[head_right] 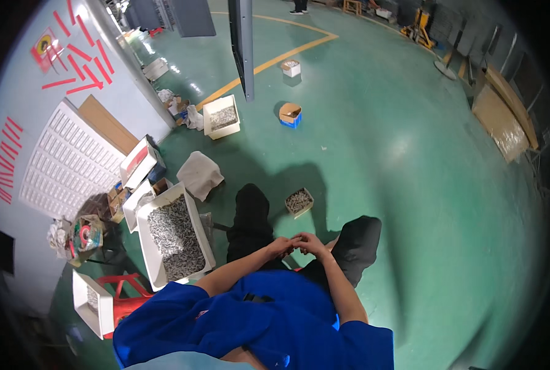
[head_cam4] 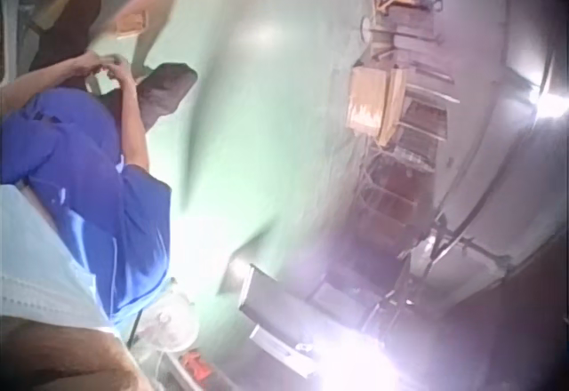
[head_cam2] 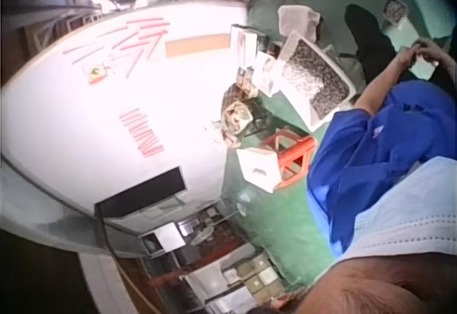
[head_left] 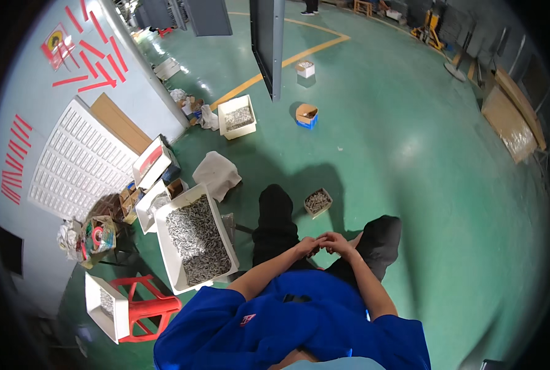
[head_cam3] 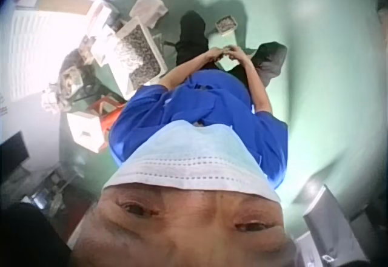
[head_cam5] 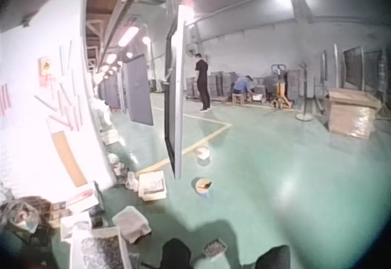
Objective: The person sits on a red stool in a factory setting, picking small metal fasteners from a white bin and attaching them to a large grey cabinet door. The person repeatedly reaches for fasteners and places them into pre-drilled holes on the door frame.
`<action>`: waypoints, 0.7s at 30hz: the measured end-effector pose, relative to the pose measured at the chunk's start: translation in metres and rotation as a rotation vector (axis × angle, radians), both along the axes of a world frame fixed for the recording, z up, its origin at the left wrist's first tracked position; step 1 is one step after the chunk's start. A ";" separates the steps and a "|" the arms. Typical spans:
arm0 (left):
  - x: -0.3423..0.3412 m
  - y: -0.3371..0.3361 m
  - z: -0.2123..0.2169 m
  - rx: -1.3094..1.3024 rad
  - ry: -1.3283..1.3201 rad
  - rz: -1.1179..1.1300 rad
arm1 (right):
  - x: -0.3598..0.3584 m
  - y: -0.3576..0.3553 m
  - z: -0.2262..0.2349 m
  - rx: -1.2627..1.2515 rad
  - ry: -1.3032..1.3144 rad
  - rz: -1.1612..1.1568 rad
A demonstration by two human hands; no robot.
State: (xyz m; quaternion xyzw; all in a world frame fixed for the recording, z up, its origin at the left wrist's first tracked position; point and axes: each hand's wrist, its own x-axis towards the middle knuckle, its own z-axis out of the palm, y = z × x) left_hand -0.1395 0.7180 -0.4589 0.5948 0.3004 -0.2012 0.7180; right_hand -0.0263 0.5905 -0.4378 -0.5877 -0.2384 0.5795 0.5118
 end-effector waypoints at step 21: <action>-0.005 0.005 0.003 -0.027 -0.036 0.066 | -0.009 -0.002 -0.010 -0.017 0.018 -0.203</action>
